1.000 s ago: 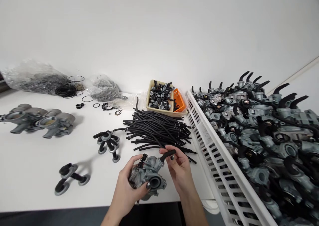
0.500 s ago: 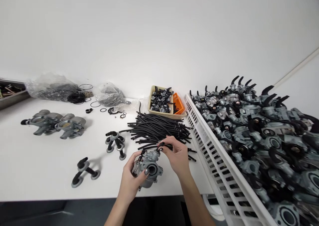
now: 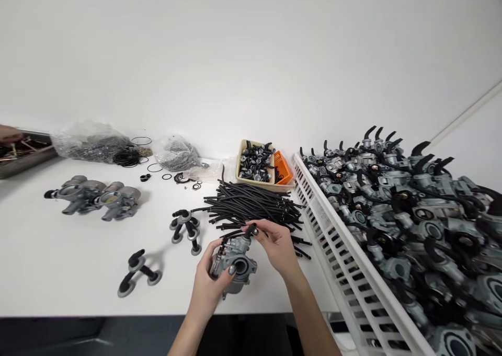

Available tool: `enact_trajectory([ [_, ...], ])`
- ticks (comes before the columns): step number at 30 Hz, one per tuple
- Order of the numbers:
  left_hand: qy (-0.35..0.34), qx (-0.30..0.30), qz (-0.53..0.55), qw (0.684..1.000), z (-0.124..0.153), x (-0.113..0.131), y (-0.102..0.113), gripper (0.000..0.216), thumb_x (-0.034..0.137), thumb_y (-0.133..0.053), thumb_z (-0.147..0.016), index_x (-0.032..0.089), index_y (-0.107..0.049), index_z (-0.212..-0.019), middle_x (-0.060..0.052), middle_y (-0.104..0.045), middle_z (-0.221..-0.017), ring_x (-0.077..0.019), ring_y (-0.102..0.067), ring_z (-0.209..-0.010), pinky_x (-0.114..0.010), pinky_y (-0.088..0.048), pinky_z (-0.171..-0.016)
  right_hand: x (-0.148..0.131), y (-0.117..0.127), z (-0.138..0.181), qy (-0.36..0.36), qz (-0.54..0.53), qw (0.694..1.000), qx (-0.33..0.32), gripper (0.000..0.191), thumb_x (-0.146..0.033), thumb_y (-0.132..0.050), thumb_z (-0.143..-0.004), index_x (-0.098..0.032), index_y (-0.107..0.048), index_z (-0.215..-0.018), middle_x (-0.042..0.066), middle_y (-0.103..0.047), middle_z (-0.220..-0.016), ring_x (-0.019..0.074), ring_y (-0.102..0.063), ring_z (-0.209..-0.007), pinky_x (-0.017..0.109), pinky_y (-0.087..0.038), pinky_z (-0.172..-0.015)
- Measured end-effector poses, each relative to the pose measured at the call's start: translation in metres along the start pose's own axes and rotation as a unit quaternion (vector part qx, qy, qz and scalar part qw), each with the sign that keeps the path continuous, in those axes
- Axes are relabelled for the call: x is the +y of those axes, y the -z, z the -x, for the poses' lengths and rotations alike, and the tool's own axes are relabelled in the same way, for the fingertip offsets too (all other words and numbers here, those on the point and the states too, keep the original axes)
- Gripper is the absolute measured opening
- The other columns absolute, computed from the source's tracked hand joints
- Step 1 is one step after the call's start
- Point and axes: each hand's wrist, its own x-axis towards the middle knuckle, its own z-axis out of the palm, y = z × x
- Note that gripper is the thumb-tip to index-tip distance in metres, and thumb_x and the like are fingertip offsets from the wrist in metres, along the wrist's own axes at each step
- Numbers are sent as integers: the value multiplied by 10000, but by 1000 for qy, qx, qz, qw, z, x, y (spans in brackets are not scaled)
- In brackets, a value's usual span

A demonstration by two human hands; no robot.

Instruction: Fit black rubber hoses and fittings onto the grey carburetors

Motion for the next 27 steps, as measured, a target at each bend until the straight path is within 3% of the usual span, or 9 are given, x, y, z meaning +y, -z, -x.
enact_trajectory([
  [4, 30, -11, 57, 998, -2, -6, 4, 683, 526, -834, -555, 183, -596, -1096, -70, -726, -921, -245, -667, -801, -307, -517, -706, 7, 1, 0, 11, 8, 999, 35, 186, -352, -693, -834, -241, -768, -963, 66, -778, -929, 239, -712, -900, 393, -550, -847],
  [9, 87, 15, 172, 981, -2, -13, 14, 676, 524, -833, -584, 273, -583, -1160, -40, -737, -1009, -253, -695, -922, -310, -557, -760, 14, 24, -9, 13, 106, 975, 194, 239, -374, -590, -884, -187, -704, -979, 82, -770, -870, 233, -727, -854, 407, -556, -841],
  [11, 105, 21, 235, 966, -1, -10, 16, 636, 513, -820, -617, 280, -598, -1166, -45, -736, -1050, -257, -687, -992, -325, -558, -827, 13, 34, -15, 12, 155, 964, 216, 242, -359, -551, -899, -174, -684, -982, 91, -762, -877, 237, -718, -873, 422, -537, -867],
  [15, 105, -24, 289, 951, 1, -1, 15, 535, 499, -773, -692, 231, -642, -1136, -94, -710, -1162, -285, -649, -1109, -386, -514, -973, 8, 44, -25, -2, 263, 949, 176, 205, -299, -551, -870, -195, -697, -971, 80, -755, -900, 247, -693, -887, 422, -499, -884],
  [20, 135, -74, 287, 945, 1, -1, 13, 638, 542, -788, -669, 233, -615, -1200, -133, -686, -1220, -324, -633, -1128, -452, -545, -925, 10, 47, -35, -53, 395, 910, 116, 128, -166, -616, -772, -226, -713, -829, 60, -745, -826, 250, -668, -782, 382, -479, -779],
  [24, 191, -96, 290, 933, 1, 1, 11, 662, 692, -650, -719, 162, -672, -1115, -192, -688, -1193, -303, -692, -945, -438, -587, -788, 15, 50, -40, -85, 440, 890, 88, 131, -98, -640, -750, -220, -686, -757, 50, -712, -709, 233, -657, -709, 332, -450, -686],
  [27, 237, -109, 276, 925, 0, 8, 9, 710, 747, -541, -759, 137, -697, -1089, -196, -701, -1160, -249, -710, -750, -390, -595, -683, 15, 50, -41, -90, 438, 892, 65, 170, -68, -630, -743, -231, -678, -749, 34, -717, -733, 223, -653, -712, 319, -430, -673],
])
